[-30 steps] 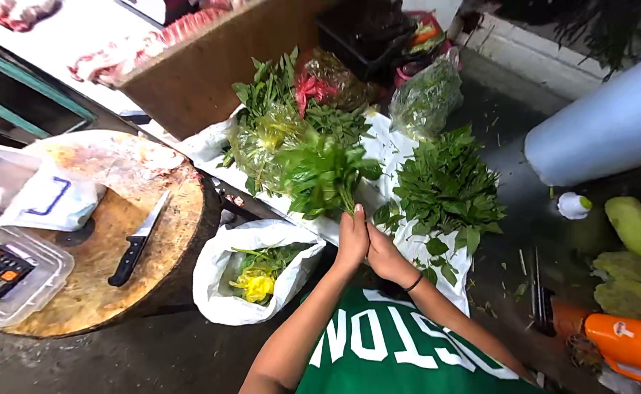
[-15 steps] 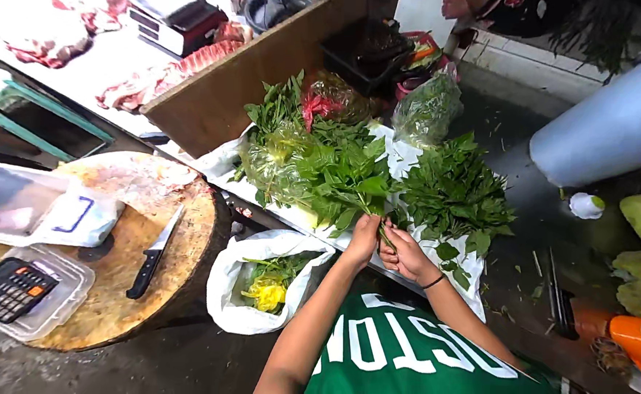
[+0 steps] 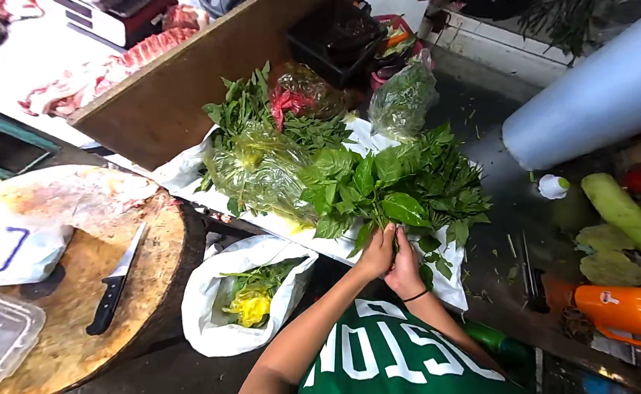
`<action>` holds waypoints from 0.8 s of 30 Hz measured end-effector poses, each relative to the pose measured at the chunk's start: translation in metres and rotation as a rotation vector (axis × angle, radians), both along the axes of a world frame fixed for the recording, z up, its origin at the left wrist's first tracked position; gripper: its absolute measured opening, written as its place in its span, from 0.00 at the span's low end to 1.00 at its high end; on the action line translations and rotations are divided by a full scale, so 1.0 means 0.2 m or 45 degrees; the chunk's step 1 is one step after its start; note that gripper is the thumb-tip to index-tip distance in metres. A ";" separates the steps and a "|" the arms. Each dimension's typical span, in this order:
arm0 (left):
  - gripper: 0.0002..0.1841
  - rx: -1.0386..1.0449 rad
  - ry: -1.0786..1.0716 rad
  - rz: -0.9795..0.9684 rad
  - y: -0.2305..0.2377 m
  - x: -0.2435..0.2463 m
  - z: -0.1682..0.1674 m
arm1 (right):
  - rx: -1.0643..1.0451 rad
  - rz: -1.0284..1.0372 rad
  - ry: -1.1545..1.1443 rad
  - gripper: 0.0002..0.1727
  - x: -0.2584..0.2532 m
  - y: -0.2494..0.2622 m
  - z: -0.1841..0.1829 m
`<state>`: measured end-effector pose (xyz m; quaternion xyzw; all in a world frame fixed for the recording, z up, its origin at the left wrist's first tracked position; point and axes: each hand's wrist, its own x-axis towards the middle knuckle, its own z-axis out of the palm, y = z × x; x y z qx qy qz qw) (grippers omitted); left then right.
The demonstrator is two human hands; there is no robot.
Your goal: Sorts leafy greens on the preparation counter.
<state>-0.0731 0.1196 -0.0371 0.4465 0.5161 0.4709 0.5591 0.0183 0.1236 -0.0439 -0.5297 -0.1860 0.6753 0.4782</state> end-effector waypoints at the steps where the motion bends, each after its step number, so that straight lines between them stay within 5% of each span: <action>1: 0.29 -0.011 -0.035 -0.006 0.01 0.01 0.02 | 0.051 -0.003 -0.026 0.25 0.01 -0.01 0.02; 7: 0.19 -0.294 -0.635 -0.121 0.16 0.07 0.00 | 0.410 0.272 -0.406 0.18 0.19 0.01 0.04; 8: 0.20 -0.373 -0.567 -0.228 0.17 0.05 -0.01 | 0.402 0.301 -0.483 0.18 0.23 0.02 0.05; 10: 0.27 -0.334 0.005 -0.539 0.17 0.00 0.04 | 0.367 0.370 -0.677 0.19 0.35 0.02 0.06; 12: 0.25 0.030 0.690 -0.796 0.14 0.01 0.16 | 0.365 0.452 -0.882 0.20 0.47 0.01 0.09; 14: 0.18 0.531 1.024 -0.929 0.10 0.10 0.30 | 0.391 0.537 -1.031 0.16 0.58 -0.03 0.17; 18: 0.32 1.070 1.404 -1.148 0.09 0.40 0.35 | 0.339 0.660 -1.127 0.12 0.81 -0.15 0.29; 24: 0.33 0.940 1.402 -1.395 0.09 0.66 0.19 | 0.337 0.710 -0.920 0.19 1.16 -0.24 0.24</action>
